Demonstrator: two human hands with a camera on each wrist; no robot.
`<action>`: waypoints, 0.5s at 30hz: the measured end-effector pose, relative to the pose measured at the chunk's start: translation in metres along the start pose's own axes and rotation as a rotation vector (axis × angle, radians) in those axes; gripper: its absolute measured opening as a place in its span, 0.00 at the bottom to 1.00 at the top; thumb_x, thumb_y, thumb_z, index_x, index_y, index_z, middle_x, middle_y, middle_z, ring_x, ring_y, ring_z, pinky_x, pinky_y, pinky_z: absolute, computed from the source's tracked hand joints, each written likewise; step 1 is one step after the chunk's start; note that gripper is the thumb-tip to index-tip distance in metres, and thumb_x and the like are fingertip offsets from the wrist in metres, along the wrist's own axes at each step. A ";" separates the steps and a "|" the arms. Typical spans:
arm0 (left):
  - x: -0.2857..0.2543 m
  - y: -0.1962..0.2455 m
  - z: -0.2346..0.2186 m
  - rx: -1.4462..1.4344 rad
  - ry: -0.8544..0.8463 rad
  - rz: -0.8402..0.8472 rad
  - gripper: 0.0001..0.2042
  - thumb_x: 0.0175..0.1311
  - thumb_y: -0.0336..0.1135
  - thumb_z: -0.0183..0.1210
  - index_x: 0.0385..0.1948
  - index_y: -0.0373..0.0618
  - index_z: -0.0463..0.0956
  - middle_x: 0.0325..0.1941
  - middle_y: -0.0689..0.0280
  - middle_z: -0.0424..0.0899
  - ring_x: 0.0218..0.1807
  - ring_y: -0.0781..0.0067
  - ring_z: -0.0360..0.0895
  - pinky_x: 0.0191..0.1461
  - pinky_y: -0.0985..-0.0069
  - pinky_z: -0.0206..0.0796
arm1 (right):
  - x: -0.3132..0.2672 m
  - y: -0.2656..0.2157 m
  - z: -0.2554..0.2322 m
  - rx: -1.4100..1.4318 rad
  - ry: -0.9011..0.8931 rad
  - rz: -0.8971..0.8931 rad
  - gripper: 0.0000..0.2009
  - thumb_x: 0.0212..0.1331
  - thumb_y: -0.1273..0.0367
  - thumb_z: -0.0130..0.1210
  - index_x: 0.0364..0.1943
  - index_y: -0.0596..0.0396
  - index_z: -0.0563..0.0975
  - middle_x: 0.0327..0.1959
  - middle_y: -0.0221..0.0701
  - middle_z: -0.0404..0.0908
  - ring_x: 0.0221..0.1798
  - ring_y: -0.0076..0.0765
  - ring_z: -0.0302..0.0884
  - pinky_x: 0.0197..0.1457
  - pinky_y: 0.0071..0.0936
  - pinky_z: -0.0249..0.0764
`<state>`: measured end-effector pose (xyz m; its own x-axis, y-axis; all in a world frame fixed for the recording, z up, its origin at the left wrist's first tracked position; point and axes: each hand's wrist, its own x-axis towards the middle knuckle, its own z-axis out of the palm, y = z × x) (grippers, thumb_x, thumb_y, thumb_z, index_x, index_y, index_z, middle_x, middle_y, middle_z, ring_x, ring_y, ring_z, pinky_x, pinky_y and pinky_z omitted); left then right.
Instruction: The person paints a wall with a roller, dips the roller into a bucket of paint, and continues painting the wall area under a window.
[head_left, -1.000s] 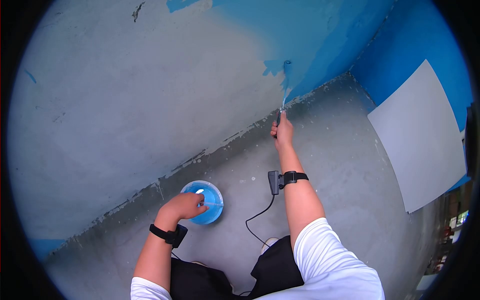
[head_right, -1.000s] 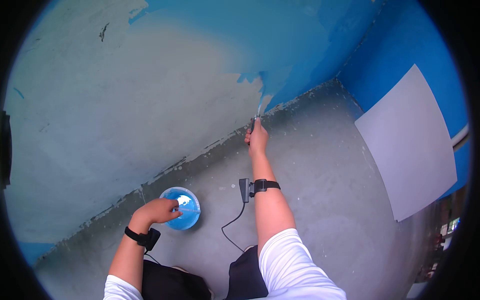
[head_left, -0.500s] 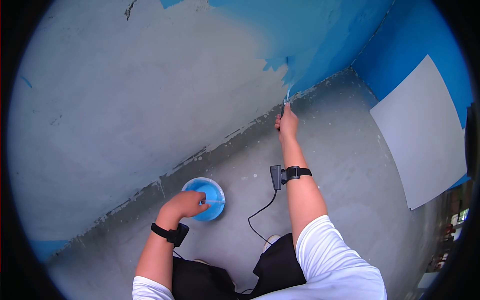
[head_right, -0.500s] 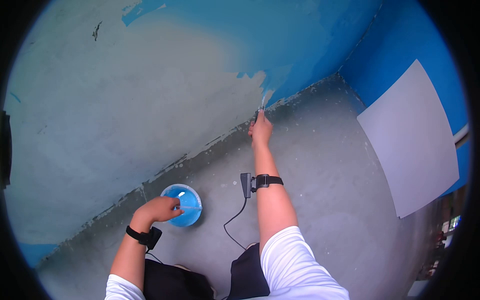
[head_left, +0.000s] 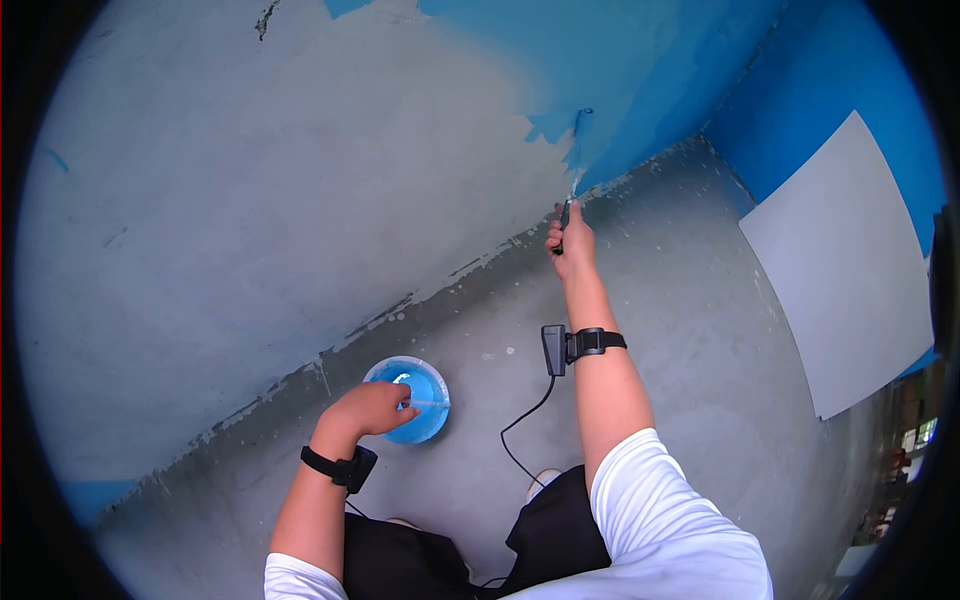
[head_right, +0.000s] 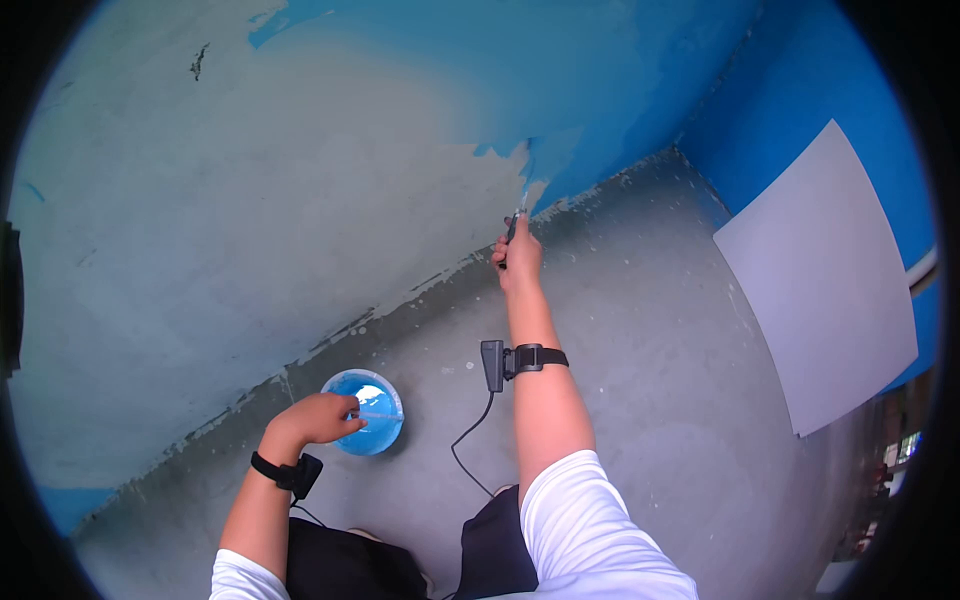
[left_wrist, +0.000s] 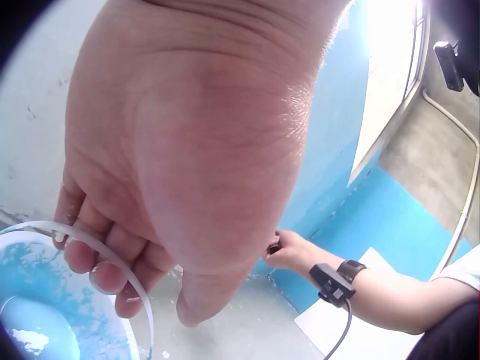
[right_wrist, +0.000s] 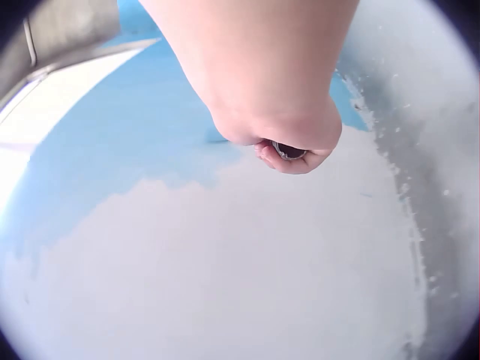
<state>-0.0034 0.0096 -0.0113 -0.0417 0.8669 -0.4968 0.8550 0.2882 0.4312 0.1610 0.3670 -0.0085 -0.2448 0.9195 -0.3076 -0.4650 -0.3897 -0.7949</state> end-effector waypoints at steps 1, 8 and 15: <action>-0.001 0.001 0.000 0.000 0.004 -0.002 0.18 0.64 0.49 0.55 0.40 0.42 0.79 0.38 0.54 0.84 0.41 0.51 0.81 0.44 0.61 0.72 | 0.001 -0.006 0.001 0.049 -0.014 0.050 0.18 0.70 0.52 0.46 0.42 0.54 0.71 0.20 0.25 0.65 0.16 0.18 0.57 0.16 0.18 0.54; -0.001 0.005 0.001 0.002 0.009 0.002 0.18 0.64 0.49 0.55 0.40 0.42 0.79 0.38 0.54 0.84 0.42 0.51 0.81 0.45 0.61 0.71 | -0.002 0.038 -0.029 -0.185 -0.008 0.015 0.17 0.70 0.52 0.46 0.45 0.51 0.71 0.21 0.24 0.65 0.17 0.17 0.57 0.18 0.17 0.55; -0.003 0.007 -0.001 0.010 -0.019 -0.007 0.18 0.63 0.49 0.56 0.39 0.42 0.79 0.37 0.54 0.84 0.41 0.51 0.81 0.44 0.61 0.71 | -0.018 0.087 -0.036 -0.170 -0.048 0.083 0.18 0.70 0.51 0.46 0.47 0.51 0.71 0.20 0.24 0.64 0.16 0.16 0.56 0.18 0.17 0.53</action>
<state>0.0024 0.0093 -0.0060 -0.0376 0.8568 -0.5143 0.8597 0.2900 0.4204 0.1557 0.3185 -0.0912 -0.3185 0.8795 -0.3537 -0.2923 -0.4461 -0.8459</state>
